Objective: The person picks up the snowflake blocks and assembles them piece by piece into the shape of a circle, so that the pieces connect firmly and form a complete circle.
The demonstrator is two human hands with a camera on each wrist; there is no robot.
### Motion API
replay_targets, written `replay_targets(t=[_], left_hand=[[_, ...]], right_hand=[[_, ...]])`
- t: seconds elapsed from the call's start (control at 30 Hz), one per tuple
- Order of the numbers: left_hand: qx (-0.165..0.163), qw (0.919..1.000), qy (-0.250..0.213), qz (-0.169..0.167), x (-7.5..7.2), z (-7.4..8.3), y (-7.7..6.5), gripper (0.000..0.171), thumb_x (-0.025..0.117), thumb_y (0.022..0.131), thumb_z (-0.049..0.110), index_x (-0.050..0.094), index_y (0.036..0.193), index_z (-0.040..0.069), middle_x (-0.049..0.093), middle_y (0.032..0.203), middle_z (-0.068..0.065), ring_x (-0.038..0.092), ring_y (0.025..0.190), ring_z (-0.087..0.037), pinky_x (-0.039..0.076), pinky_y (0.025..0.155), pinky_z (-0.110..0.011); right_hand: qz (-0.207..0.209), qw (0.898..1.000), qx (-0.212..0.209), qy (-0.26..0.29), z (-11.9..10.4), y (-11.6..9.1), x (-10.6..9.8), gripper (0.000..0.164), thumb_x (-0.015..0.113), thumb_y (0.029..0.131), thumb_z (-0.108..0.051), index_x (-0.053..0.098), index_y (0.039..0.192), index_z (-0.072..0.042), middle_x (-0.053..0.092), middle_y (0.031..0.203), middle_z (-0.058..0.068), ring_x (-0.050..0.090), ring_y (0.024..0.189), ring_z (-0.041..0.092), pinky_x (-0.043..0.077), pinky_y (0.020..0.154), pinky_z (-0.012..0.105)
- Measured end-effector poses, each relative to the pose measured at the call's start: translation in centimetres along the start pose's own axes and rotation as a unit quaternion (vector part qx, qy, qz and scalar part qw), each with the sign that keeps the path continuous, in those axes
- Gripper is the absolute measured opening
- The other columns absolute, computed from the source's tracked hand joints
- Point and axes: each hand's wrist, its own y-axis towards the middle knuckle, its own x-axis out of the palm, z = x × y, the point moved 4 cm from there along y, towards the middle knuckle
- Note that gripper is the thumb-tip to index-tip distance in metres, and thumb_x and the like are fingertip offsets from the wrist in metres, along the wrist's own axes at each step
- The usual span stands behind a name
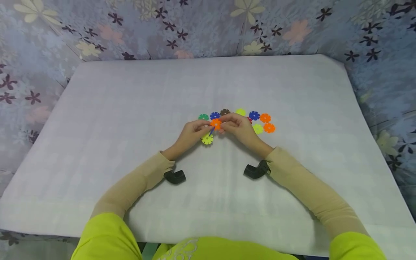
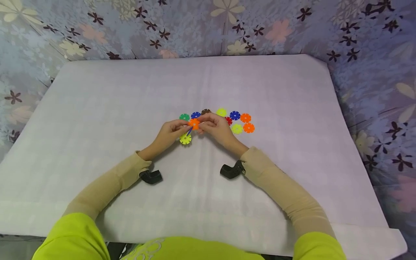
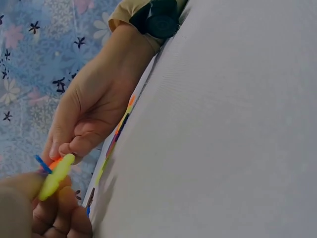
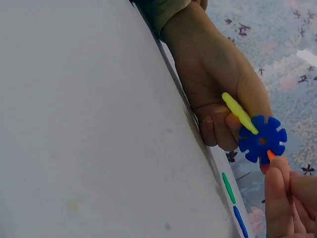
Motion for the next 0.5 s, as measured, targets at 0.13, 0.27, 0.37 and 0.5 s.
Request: replay_targets(t=[0.13, 0.27, 0.37, 0.5], left_hand=[[0.002, 0.9999, -0.007, 0.011, 0.09, -0.23, -0.41, 0.019, 0.058, 0.088, 0.008, 0.063, 0.098, -0.008, 0.047, 0.056, 0.000, 0.037, 0.052, -0.011, 0.031, 0.052, -0.021], [-0.002, 0.9993, -0.031, 0.018, -0.06, -0.25, -0.41, 0.017, 0.058, 0.087, 0.007, 0.063, 0.095, -0.007, 0.054, 0.061, 0.000, 0.041, 0.054, -0.009, 0.034, 0.053, -0.020], [-0.011, 0.9987, -0.048, 0.015, -0.18, -0.33, -0.36, 0.017, 0.058, 0.087, 0.007, 0.062, 0.094, -0.008, 0.061, 0.071, -0.004, 0.046, 0.058, -0.009, 0.038, 0.057, -0.021], [-0.020, 0.9978, -0.063, 0.005, -0.18, -0.16, -0.18, 0.016, 0.057, 0.087, 0.006, 0.061, 0.094, -0.009, 0.063, 0.079, -0.009, 0.051, 0.063, -0.011, 0.041, 0.061, -0.022]], right_hand=[[-0.024, 0.999, -0.016, -0.037, 0.09, -0.16, 0.42, 0.023, 0.056, 0.086, 0.002, 0.056, 0.108, 0.009, 0.062, 0.096, 0.018, 0.061, 0.076, 0.023, 0.048, 0.072, 0.030], [0.002, 0.976, -0.113, -0.187, -0.60, -0.03, 0.25, 0.022, 0.049, 0.091, -0.001, 0.055, 0.111, 0.006, 0.061, 0.102, 0.014, 0.052, 0.077, 0.021, 0.041, 0.067, 0.025], [0.008, 0.932, -0.159, -0.327, -0.84, 0.04, 0.35, 0.027, 0.041, 0.094, -0.003, 0.053, 0.117, 0.004, 0.061, 0.103, 0.013, 0.041, 0.078, 0.024, 0.033, 0.066, 0.030], [-0.034, 0.890, -0.140, -0.432, -0.46, 0.11, 0.55, 0.031, 0.044, 0.092, -0.010, 0.055, 0.120, 0.001, 0.062, 0.102, 0.010, 0.034, 0.079, 0.025, 0.029, 0.067, 0.033]])
